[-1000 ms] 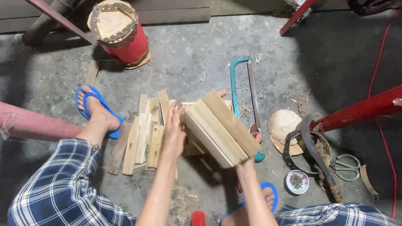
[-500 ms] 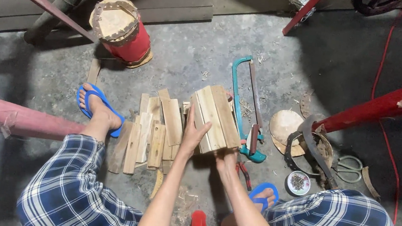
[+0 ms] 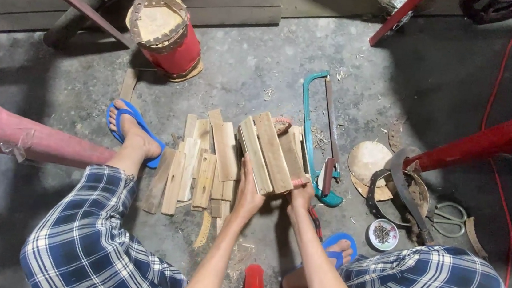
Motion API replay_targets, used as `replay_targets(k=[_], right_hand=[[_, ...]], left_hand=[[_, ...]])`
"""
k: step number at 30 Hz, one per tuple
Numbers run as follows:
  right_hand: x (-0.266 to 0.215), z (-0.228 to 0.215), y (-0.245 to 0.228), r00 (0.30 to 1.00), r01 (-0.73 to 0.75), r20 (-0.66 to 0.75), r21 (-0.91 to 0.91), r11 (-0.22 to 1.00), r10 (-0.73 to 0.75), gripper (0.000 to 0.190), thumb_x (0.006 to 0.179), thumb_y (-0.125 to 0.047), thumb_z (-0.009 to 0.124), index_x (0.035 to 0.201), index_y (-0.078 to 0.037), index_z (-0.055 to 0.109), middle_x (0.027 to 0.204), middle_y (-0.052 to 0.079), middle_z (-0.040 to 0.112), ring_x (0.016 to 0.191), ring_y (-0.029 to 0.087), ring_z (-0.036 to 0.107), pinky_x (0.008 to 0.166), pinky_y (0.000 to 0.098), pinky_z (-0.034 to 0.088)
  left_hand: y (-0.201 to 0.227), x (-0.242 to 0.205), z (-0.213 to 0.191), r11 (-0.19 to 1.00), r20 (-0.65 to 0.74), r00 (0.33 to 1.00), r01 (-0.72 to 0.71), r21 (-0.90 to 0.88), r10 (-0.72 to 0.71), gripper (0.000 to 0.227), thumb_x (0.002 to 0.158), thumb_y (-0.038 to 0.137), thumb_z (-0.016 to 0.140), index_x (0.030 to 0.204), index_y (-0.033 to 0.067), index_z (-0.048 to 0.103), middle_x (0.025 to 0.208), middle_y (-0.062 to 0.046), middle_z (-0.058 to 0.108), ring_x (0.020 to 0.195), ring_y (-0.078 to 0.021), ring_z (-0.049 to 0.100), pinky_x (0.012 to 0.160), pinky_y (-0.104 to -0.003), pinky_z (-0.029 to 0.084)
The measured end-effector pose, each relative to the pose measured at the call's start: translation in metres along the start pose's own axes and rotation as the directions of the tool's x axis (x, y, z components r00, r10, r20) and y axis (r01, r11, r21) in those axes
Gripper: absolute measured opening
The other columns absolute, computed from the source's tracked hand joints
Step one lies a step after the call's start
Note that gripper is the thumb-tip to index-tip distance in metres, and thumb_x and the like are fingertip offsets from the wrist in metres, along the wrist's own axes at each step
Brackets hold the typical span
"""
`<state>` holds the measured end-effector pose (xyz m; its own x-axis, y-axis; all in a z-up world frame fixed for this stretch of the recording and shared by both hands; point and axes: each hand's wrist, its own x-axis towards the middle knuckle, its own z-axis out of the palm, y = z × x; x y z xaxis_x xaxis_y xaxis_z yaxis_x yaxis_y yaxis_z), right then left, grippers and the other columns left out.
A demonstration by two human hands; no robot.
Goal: The person assembles a small wooden box by arranging planks, inserting nails, and using pliers to bend the nail heads. They repeatedly adjust the planks and hammer nails into place to secure the structure.
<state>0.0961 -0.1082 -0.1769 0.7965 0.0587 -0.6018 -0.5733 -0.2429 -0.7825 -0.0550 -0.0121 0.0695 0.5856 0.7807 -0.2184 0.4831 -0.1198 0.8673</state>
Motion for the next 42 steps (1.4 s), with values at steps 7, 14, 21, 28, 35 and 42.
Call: replay_targets(k=[7,14,21,28,35,42], right_hand=[[-0.143,-0.033,-0.144,0.922,0.385,0.145,-0.452,0.805,-0.359,0.044,0.098,-0.024,0.064,0.141,-0.032,0.056,0.11,0.008,0.077,0.113,0.037,0.069,0.099,0.0501,0.05],[-0.094,-0.046,-0.113,0.793,0.602,0.25,-0.462,0.651,-0.555,0.029,0.093,-0.019,0.074,0.122,-0.025,0.076,0.099,0.009,0.076,0.1,0.032,0.071,0.097,0.0436,0.052],[-0.074,-0.045,-0.089,0.797,0.592,0.206,-0.451,0.667,-0.568,0.026,0.086,-0.032,0.081,0.111,-0.028,0.082,0.094,0.005,0.075,0.099,0.026,0.072,0.098,0.0372,0.052],[-0.071,-0.041,-0.078,0.82,0.571,0.357,-0.453,0.685,-0.447,0.025,0.077,-0.025,0.084,0.101,-0.026,0.082,0.097,0.004,0.074,0.104,0.029,0.07,0.098,0.04,0.052],[-0.069,-0.044,-0.08,0.828,0.556,0.379,-0.457,0.694,-0.414,0.021,0.073,-0.023,0.084,0.094,-0.024,0.081,0.096,0.002,0.075,0.104,0.027,0.07,0.097,0.0397,0.052],[-0.071,-0.044,-0.083,0.848,0.528,0.355,-0.492,0.692,-0.394,0.023,0.073,-0.022,0.083,0.094,-0.013,0.079,0.099,0.014,0.074,0.11,0.036,0.068,0.097,0.0468,0.051]], left_hand=[[0.032,-0.009,-0.013,0.995,0.026,0.999,-0.025,0.097,0.023,0.113,0.07,-0.024,0.05,0.163,0.011,-0.004,0.161,-0.038,0.008,0.134,-0.0622,0.037,0.101,-0.068,0.048],[0.045,-0.002,-0.003,0.991,0.043,0.999,0.018,0.131,-0.024,0.109,0.072,-0.025,0.05,0.164,0.0125,0.004,0.163,-0.035,0.005,0.108,-0.0577,0.061,0.086,-0.058,0.06],[0.038,0.01,0.001,0.964,0.066,0.998,-0.035,0.263,0.018,0.112,0.07,-0.031,0.05,0.164,0.0186,0.015,0.164,-0.034,0.013,0.091,-0.0423,0.073,0.061,-0.041,0.061],[0.037,0.02,-0.008,0.883,0.066,0.992,-0.124,0.452,0.105,0.116,0.065,-0.032,0.054,0.163,0.0221,0.024,0.164,-0.029,0.022,0.095,-0.0335,0.069,0.064,-0.039,0.059],[-0.002,0.012,0.008,0.963,-0.156,0.983,-0.056,0.264,0.1,0.113,0.065,-0.03,0.059,0.163,0.0118,0.018,0.162,-0.027,0.026,0.125,-0.0437,0.054,0.087,-0.046,0.058],[-0.083,0.012,0.056,0.905,-0.163,0.909,0.336,-0.26,-0.384,0.08,0.082,-0.007,0.068,0.152,0.0256,0.049,0.141,-0.015,0.062,0.132,-0.0368,0.056,0.111,-0.048,0.047]])
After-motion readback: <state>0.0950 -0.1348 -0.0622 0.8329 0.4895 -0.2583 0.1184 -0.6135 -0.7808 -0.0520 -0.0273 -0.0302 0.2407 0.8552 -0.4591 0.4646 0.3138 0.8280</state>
